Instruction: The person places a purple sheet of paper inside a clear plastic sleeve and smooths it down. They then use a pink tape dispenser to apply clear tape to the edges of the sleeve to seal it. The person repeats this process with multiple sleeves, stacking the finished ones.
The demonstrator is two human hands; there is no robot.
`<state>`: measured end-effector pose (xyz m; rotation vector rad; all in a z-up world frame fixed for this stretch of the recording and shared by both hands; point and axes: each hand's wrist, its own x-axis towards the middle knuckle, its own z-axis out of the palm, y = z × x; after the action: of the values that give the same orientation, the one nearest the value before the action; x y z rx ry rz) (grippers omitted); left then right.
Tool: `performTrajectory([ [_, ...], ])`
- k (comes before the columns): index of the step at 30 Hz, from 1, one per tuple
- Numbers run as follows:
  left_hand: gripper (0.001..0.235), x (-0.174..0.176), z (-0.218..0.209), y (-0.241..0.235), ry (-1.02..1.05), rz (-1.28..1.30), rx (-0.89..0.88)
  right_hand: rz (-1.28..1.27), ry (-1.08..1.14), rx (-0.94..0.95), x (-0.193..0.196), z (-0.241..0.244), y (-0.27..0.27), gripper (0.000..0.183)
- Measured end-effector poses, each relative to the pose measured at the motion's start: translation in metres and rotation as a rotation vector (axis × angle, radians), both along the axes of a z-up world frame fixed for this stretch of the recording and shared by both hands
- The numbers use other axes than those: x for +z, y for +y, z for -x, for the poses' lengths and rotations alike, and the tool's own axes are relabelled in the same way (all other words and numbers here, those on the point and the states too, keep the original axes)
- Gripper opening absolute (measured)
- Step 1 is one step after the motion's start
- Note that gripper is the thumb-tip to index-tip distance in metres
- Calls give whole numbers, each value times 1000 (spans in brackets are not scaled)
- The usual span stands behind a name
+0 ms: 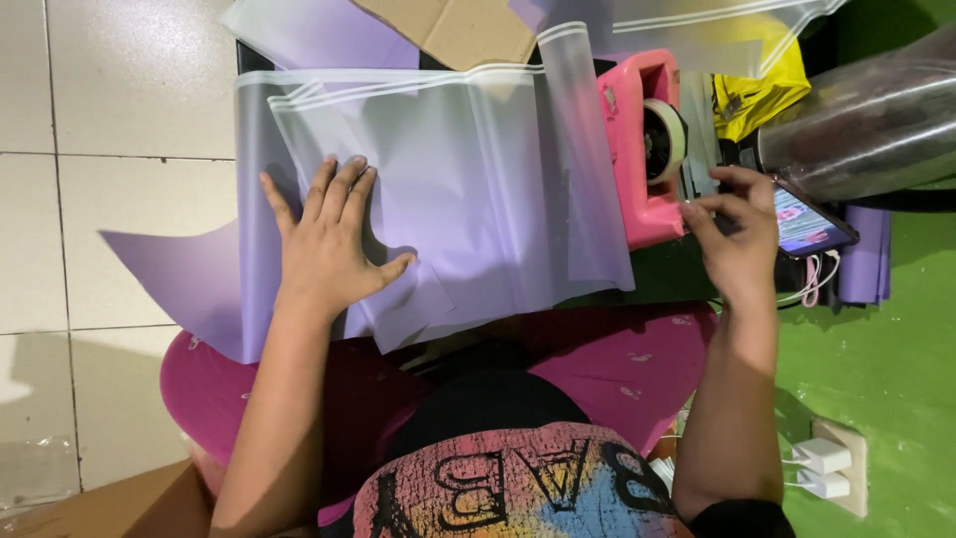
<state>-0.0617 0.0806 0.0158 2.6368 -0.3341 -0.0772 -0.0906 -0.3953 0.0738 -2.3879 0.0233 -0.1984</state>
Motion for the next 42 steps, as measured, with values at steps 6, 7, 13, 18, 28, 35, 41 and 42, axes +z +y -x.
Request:
performTrajectory([
  [6, 106, -15, 0, 6, -239, 33, -94, -32, 62, -226, 11, 34, 0, 15],
  [7, 106, -14, 0, 6, -253, 39, -90, -38, 179, -230, 7, 34, 1, 8],
  [13, 105, -13, -1, 7, -254, 29, -93, 418, 600, -390, 46, 19, 26, 15],
  [18, 104, -9, -1, 6, -217, -16, -99, 423, 878, -317, 106, 23, 98, 42],
  [28, 104, 10, -3, 1, 51, 19, -11, -788, 477, 492, -66, -37, 238, 36],
  [35, 106, 4, -4, 2, 28, 44, -7, -848, 611, 358, -88, -52, 271, 47],
  [41, 107, 6, -4, 3, 31, 67, -6, -817, 617, 219, -79, -50, 277, 35],
  [42, 107, 7, -4, 3, 34, 68, -3, -816, 622, 220, -75, -49, 279, 35],
])
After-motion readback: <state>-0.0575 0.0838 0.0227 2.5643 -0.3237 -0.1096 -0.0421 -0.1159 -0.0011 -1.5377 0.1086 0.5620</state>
